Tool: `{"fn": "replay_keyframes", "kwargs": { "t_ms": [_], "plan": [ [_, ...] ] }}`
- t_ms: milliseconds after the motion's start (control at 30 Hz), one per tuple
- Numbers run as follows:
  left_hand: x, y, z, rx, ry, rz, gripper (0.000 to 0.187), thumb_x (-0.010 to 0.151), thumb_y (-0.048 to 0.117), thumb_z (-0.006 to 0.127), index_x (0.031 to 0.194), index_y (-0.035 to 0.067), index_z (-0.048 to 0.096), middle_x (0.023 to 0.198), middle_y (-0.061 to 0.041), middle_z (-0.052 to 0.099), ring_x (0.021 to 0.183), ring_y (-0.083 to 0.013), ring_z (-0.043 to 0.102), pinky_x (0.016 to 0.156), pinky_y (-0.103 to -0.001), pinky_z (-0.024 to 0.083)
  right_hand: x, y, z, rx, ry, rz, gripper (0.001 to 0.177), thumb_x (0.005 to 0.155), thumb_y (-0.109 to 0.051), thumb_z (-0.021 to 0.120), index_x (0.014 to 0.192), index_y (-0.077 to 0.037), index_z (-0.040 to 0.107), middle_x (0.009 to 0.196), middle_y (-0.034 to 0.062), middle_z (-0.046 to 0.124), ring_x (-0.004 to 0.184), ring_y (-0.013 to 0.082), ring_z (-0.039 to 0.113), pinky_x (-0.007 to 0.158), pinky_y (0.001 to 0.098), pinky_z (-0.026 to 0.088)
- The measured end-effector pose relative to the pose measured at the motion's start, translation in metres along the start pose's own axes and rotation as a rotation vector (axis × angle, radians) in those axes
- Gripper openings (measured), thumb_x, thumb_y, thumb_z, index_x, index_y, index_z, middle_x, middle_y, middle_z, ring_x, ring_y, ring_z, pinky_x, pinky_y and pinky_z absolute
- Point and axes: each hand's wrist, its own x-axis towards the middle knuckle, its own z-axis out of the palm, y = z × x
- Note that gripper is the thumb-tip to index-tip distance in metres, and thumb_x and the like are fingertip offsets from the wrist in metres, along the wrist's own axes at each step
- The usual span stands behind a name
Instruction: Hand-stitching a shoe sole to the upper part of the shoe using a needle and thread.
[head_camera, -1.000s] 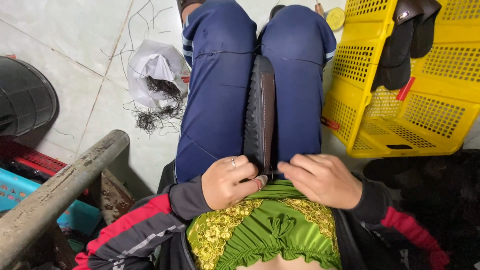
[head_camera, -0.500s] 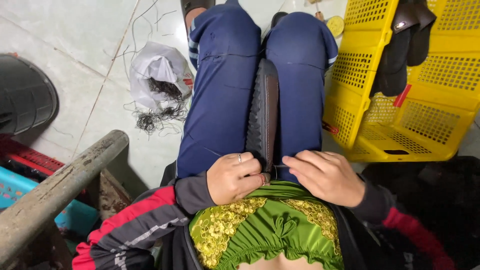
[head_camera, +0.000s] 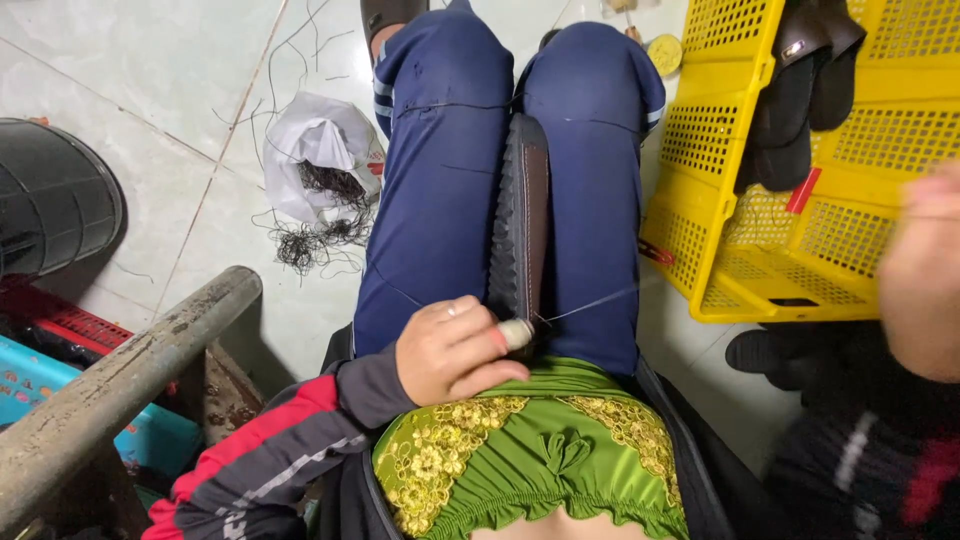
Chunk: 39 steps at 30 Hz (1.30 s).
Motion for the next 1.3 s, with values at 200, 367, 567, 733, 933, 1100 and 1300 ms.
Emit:
{"fn": "replay_keyframes", "kwargs": {
  "t_ms": [200,367,567,733,933,1100,1300],
  "plan": [
    [-0.010,-0.006,0.001,0.230,-0.151,-0.367,0.034,0.088,0.035,0.062,0.097,0.002,0.059,0.076,-0.009,0.049,0.063,-0.0298,0.052,0.056,-0.038,0.044,0.041,-0.129,-0.009,0.579,-0.556,-0.357,0.035,0.079,-0.009,0.058,0.113,-0.003,0.060,0.124,0.0094,0.061,0.102,0.0223,0.063,0.086,0.0328,0.051],
    [-0.003,-0.007,-0.004,-0.345,-0.103,-0.478,0.024,0.093,0.026,0.060,0.079,0.007,0.065,0.073,-0.005,0.041,0.061,-0.0328,0.052,0.056,-0.038,0.046,0.027,-0.162,0.018,0.900,-0.616,-0.155,0.046,0.085,-0.025,0.065,0.126,-0.007,0.057,0.084,0.0043,0.070,0.066,0.0227,0.068,0.056,0.0352,0.054],
    [0.041,-0.034,-0.002,-0.983,0.021,-0.471,0.030,0.101,0.024,0.048,0.094,0.005,0.070,0.087,-0.011,0.064,0.081,-0.0168,0.061,0.068,-0.029,0.054,0.031,-0.166,0.010,1.159,-0.636,0.159,0.013,0.073,-0.004,0.070,0.084,-0.009,0.075,0.052,-0.0038,0.056,0.039,0.0134,0.053,0.038,0.0286,0.047],
    [0.077,-0.055,0.018,-1.086,0.481,-0.703,0.035,0.100,0.022,0.048,0.089,-0.005,0.068,0.051,0.000,0.038,0.050,-0.0062,0.043,0.049,-0.017,0.040,0.043,-0.181,0.025,1.196,-0.576,0.169,0.011,0.075,-0.003,0.068,0.083,-0.007,0.074,0.048,-0.0041,0.053,0.038,0.0093,0.046,0.040,0.0252,0.047],
    [0.051,-0.055,-0.066,-0.474,0.122,-0.501,0.035,0.100,0.018,0.045,0.078,0.002,0.067,0.061,-0.008,0.061,0.061,-0.0230,0.061,0.068,-0.032,0.052,0.047,-0.165,0.018,0.733,-0.596,-0.203,0.030,0.091,-0.014,0.049,0.118,-0.014,0.061,0.098,0.0071,0.062,0.055,0.0289,0.065,0.049,0.0423,0.055],
    [0.026,-0.028,-0.063,0.594,0.184,-0.328,0.019,0.085,-0.003,0.060,0.103,-0.004,0.055,0.102,-0.021,0.052,0.096,-0.0403,0.053,0.088,-0.047,0.045,0.052,-0.167,0.014,0.655,-0.526,-0.311,0.038,0.092,-0.008,0.044,0.125,-0.017,0.061,0.088,0.0055,0.060,0.060,0.0274,0.064,0.051,0.0359,0.052],
    [0.011,-0.009,-0.010,-0.075,0.109,-0.273,0.048,0.079,0.017,0.075,0.113,-0.006,0.049,0.114,-0.023,0.055,0.098,-0.0426,0.062,0.079,-0.046,0.054,0.056,-0.168,0.010,0.497,-0.546,-0.398,0.043,0.090,-0.006,0.047,0.128,-0.022,0.060,0.083,-0.0006,0.056,0.058,0.0200,0.058,0.047,0.0299,0.049]
  ]
}}
